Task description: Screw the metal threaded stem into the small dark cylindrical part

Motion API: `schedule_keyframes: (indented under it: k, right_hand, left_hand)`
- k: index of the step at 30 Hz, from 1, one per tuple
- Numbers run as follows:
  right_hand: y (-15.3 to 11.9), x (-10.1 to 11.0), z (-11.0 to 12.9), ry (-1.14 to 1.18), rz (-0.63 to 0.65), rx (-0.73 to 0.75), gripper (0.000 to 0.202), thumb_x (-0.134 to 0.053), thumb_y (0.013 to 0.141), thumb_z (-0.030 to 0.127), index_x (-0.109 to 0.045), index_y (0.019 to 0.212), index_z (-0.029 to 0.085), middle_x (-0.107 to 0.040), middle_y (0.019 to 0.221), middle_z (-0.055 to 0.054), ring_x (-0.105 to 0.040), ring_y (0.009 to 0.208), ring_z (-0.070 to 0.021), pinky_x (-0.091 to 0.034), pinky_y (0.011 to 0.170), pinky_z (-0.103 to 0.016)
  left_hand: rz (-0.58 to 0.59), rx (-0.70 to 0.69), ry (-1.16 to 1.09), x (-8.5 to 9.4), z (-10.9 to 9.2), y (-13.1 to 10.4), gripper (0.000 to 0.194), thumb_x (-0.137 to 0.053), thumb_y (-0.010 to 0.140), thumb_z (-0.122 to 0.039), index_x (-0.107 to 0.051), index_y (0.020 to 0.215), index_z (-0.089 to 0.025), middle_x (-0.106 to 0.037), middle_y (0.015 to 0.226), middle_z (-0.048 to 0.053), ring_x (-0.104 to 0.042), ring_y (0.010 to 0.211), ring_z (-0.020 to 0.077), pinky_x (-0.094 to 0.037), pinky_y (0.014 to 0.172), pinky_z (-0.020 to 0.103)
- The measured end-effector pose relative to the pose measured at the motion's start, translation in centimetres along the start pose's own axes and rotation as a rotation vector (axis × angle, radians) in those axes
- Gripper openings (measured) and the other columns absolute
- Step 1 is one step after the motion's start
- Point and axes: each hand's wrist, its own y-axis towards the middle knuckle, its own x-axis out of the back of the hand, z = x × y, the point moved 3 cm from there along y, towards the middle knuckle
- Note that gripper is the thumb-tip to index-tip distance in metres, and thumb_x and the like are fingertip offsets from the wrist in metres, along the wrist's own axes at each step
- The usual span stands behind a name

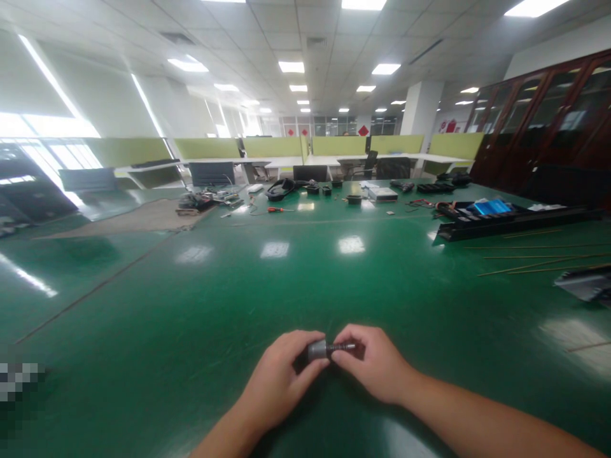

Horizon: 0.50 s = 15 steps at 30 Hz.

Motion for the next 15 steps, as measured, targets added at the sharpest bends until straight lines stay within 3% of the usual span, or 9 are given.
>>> schedule_keyframes:
  k: [15]
  right_hand:
    - [-0.07, 0.02, -0.07, -0.028, -0.003, 0.006, 0.008, -0.068, 0.081, 0.024, -0.070, 0.083, 0.017, -0.069, 0.074, 0.000, -0.061, 0.067, -0.0142, -0.042, 0.061, -0.022]
  left_hand:
    - [-0.002, -0.008, 0.003, 0.10, -0.13, -0.09, 0.027, -0.062, 0.091, -0.036, -0.064, 0.117, -0.028, -0.069, 0.111, 0.004, -0.064, 0.102, 0.0229, -0.052, 0.093, 0.037]
